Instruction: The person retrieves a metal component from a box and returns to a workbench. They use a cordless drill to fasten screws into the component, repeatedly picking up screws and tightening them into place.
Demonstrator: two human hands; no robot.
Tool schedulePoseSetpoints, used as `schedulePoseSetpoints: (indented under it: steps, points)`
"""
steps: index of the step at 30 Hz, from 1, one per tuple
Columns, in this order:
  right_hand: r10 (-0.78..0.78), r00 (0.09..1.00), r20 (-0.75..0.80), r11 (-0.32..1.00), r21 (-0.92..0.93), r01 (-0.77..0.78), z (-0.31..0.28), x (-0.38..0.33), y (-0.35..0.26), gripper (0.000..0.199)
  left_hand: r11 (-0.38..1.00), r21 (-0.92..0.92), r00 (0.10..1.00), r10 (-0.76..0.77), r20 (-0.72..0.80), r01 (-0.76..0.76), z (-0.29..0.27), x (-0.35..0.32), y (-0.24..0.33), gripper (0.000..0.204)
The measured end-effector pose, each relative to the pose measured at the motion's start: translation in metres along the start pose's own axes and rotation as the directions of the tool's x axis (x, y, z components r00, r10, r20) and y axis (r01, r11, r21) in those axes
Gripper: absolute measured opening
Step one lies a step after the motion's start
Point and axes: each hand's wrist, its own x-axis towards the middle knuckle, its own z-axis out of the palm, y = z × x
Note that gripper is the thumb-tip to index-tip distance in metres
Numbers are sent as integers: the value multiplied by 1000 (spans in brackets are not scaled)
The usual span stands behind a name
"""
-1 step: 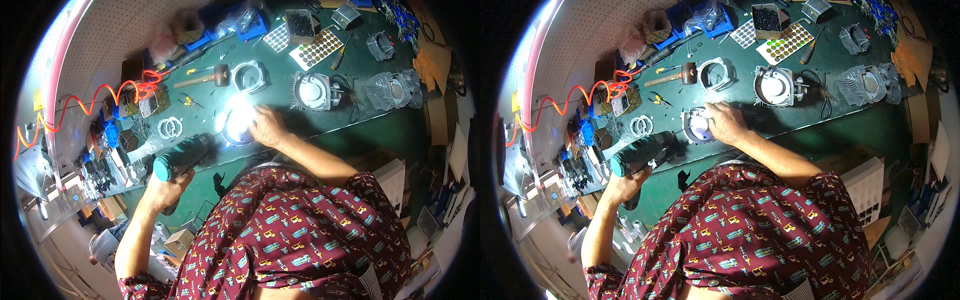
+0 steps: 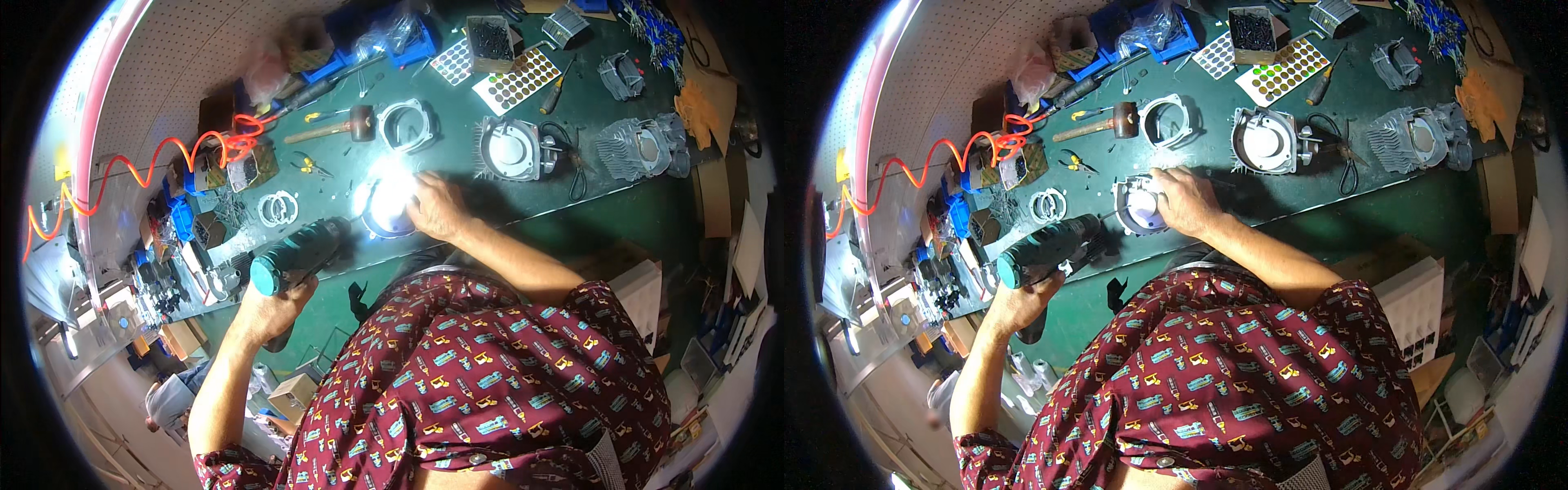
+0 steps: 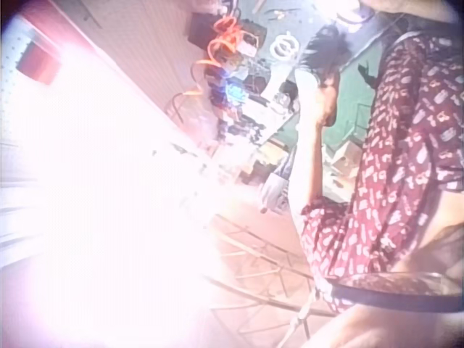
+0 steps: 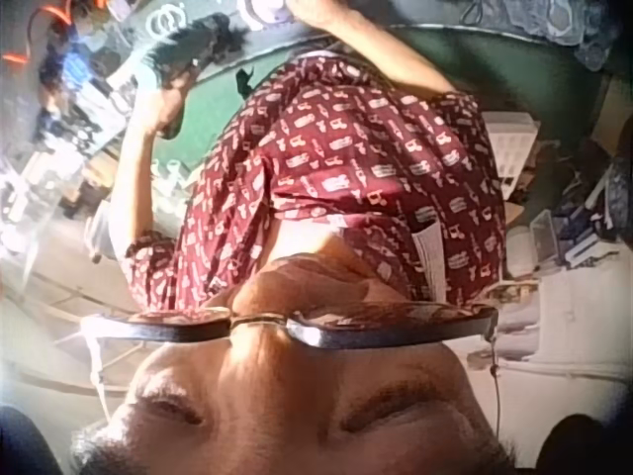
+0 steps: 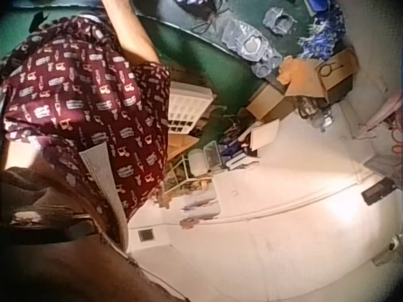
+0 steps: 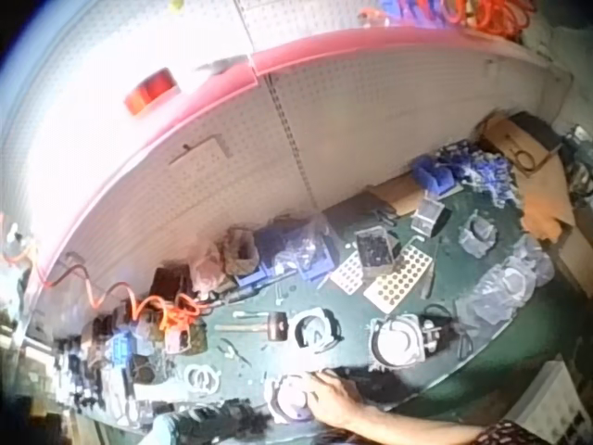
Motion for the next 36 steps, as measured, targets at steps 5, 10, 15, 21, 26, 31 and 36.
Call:
schedulePoseSetpoints:
  steps: [5,10,15,21,26,31,36]
  points:
    - [-63,997,-44,998,30,64,2,1,3,44,999,39,998,-22,-56,24,3,-3,-11,26]
    - [43,997,67,999,-5,-43,0,3,-9,45,990,128,998,-49,-46,54,-3,-8,-14,19]
    - [-23,1000,-18,995,93,25,23,2,9,44,945,327,1000,-16,-10,19,-12,-5,-16,19]
    - [76,996,44,993,92,-80,22,0,12,45,965,261,995,33,-96,-7,-19,-24,0,18]
    - [-5,994,-108,999,-47,0,-14,-12,-1,56,970,-11,955,237,-178,-243,-10,-12,-8,16]
    - [-33,893,-449,999,-19,28,-74,-49,-4,31,938,-234,965,235,-117,-257,7,10,18,19]
    - [121,769,-627,988,149,-34,-130,-61,28,18,907,-355,972,184,-144,-225,53,18,25,31]
